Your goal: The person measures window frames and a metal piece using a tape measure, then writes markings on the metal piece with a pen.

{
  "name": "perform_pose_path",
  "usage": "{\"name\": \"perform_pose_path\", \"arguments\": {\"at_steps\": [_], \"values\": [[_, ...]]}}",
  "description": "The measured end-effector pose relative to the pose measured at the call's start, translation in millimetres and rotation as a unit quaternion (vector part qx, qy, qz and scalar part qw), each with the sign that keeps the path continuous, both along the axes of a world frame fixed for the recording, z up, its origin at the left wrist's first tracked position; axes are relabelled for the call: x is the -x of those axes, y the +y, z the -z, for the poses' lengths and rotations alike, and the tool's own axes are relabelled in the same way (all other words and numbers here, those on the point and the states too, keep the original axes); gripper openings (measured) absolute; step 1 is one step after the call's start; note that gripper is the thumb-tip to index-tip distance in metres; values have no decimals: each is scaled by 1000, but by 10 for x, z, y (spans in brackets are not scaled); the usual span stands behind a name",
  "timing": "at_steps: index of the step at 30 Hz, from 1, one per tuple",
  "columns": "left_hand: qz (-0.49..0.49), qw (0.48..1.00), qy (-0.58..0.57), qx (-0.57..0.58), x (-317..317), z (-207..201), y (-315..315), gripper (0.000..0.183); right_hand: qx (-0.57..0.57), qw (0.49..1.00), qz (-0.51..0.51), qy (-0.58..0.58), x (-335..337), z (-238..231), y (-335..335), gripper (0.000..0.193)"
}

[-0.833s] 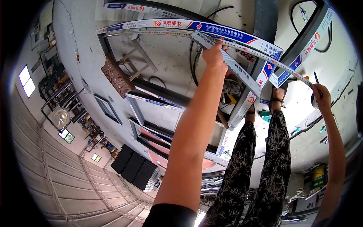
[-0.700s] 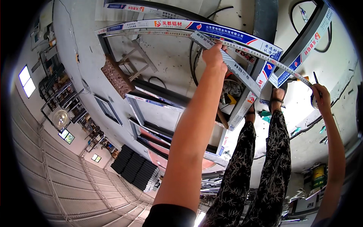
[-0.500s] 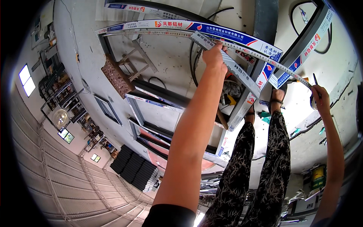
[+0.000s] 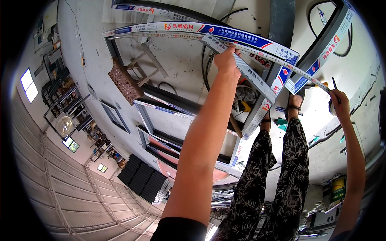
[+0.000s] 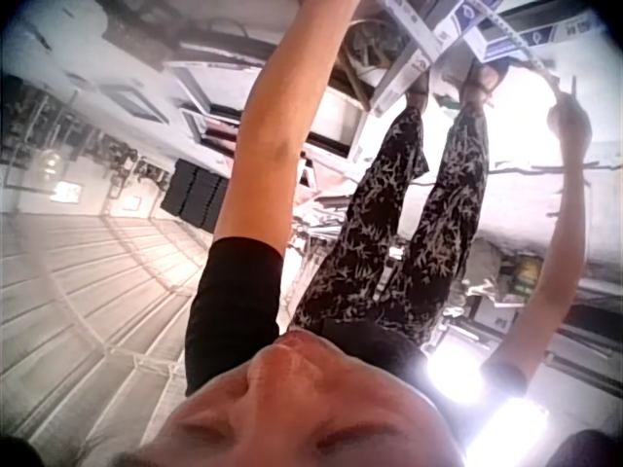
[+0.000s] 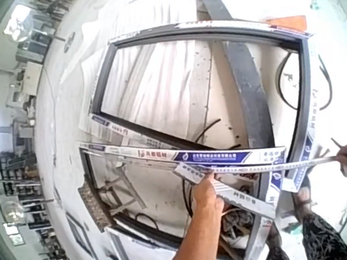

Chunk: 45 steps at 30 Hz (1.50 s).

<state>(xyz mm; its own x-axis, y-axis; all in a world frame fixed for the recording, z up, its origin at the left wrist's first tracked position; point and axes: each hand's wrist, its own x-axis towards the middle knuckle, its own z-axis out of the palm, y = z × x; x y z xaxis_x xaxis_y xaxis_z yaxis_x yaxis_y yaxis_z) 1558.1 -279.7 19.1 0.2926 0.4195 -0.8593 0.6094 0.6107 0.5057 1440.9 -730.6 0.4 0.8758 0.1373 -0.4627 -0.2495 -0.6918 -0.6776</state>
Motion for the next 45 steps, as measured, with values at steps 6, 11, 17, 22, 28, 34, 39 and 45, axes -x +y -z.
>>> {"name": "perform_pose_path", "arguments": {"at_steps": [6, 11, 17, 22, 28, 34, 39, 45], "values": [[-4, 1000, 0, 10, 12, 30, 7, 6, -9, 1000, 4, -1, -20, -1, 10, 16], [-6, 999, -28, 29, 49, 236, -26, 7, 1, 1000, 25, -9, 21, -18, -105, 14], [26, 994, -60, 83, 120, 532, 357, 14, 18, 1000, 17, -15, -51, -129, 134, 15], [39, 996, -24, 71, 72, 444, 317, 9, 31, 999, -22, 11, -177, -381, 204, 14], [28, 997, -1, 68, 58, 264, 437, 9, -12, 999, -31, -3, -176, -289, 304, 13], [-33, 991, -82, 101, 112, 470, 376, 13, 29, 999, 29, -5, 99, 69, -392, 11], [-53, 991, -90, 80, -178, 243, 972, 14, 39, 998, -24, 36, 21, 17, -498, 10], [-45, 999, -10, -10, -485, 347, 1363, 11, 58, 998, -9, 37, -8, -56, -334, 14]]}}
